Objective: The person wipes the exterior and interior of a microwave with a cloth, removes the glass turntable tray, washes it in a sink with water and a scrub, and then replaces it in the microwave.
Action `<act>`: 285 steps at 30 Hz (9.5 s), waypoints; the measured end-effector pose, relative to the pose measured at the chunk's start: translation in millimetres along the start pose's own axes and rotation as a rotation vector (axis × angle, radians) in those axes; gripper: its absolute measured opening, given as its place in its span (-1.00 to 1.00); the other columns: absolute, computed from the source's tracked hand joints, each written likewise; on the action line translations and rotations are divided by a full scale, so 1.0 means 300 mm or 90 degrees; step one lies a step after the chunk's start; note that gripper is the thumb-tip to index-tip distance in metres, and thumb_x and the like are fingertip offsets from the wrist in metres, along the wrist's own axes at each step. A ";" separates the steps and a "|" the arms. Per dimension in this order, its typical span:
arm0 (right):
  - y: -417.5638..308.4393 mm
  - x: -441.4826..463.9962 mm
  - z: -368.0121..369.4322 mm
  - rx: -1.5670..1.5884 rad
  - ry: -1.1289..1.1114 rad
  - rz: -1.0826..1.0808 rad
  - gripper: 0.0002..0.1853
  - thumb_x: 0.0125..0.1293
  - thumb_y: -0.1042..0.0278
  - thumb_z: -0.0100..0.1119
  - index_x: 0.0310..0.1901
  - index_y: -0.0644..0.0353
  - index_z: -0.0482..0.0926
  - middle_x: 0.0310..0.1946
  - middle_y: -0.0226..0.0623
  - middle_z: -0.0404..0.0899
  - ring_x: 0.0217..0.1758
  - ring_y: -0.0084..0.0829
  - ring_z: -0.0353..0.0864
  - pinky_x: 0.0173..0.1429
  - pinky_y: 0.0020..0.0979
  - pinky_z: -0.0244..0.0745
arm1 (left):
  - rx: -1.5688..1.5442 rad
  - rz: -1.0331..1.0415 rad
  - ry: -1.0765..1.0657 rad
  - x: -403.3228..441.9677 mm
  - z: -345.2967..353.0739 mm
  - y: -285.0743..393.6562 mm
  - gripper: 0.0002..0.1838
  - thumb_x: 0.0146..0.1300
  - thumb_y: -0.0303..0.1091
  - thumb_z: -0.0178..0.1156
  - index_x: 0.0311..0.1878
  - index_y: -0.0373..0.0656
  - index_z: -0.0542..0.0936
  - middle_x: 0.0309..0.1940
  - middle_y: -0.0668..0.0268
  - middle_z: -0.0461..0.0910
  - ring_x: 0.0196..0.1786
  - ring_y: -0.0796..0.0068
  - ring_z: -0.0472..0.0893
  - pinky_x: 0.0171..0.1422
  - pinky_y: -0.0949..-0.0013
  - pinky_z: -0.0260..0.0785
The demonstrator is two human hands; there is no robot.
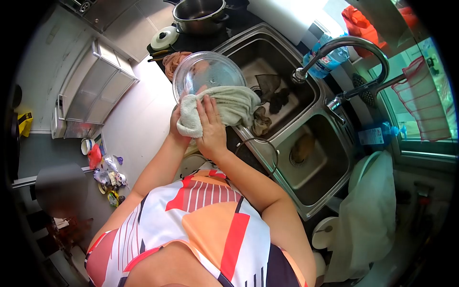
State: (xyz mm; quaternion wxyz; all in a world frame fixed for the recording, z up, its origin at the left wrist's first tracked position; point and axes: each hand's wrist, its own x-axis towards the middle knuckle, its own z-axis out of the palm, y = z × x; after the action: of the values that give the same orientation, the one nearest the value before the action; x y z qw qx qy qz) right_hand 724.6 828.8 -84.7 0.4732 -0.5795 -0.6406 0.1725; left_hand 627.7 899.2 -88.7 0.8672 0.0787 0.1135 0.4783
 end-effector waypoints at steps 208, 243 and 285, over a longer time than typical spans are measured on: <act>-2.427 -1.532 2.520 0.099 -1.787 -0.462 -0.81 0.25 0.31 0.15 -0.27 0.28 0.59 -0.57 -0.39 0.51 -0.58 -0.56 0.52 -0.47 -0.57 0.46 | -0.955 1.622 0.663 -2.528 -0.910 0.883 -0.46 0.27 -0.52 -0.07 0.32 -0.01 0.16 0.15 0.06 0.30 -0.07 -0.01 0.54 -0.08 0.13 0.48; -2.306 -3.396 1.363 -0.297 -2.031 -0.592 -0.84 0.40 0.38 -0.14 -0.18 0.26 0.41 -0.41 -0.17 0.53 -0.37 -0.30 0.57 -0.29 -0.31 0.58 | -1.261 2.352 0.304 -2.738 -0.897 1.135 -0.46 0.14 -0.55 -0.04 0.24 0.00 0.32 0.06 0.13 0.44 0.03 -0.02 0.52 0.10 0.11 0.40; -2.380 -3.002 1.524 0.841 -1.511 -1.681 -0.58 0.17 0.18 0.20 0.01 0.23 0.47 -0.09 -0.16 0.52 -0.05 -0.23 0.50 0.05 -0.37 0.38 | -0.946 2.364 0.304 -2.817 -0.828 0.849 -0.34 0.10 -0.57 0.00 0.34 -0.03 0.19 0.12 0.13 0.43 0.10 0.00 0.50 0.16 0.13 0.37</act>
State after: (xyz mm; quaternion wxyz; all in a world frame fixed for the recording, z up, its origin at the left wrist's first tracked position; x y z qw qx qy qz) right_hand -165.4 -29.1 -126.6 0.2252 -0.8665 0.4035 -0.1885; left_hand -83.3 324.8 -162.4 0.7563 0.2792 0.1808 -0.5633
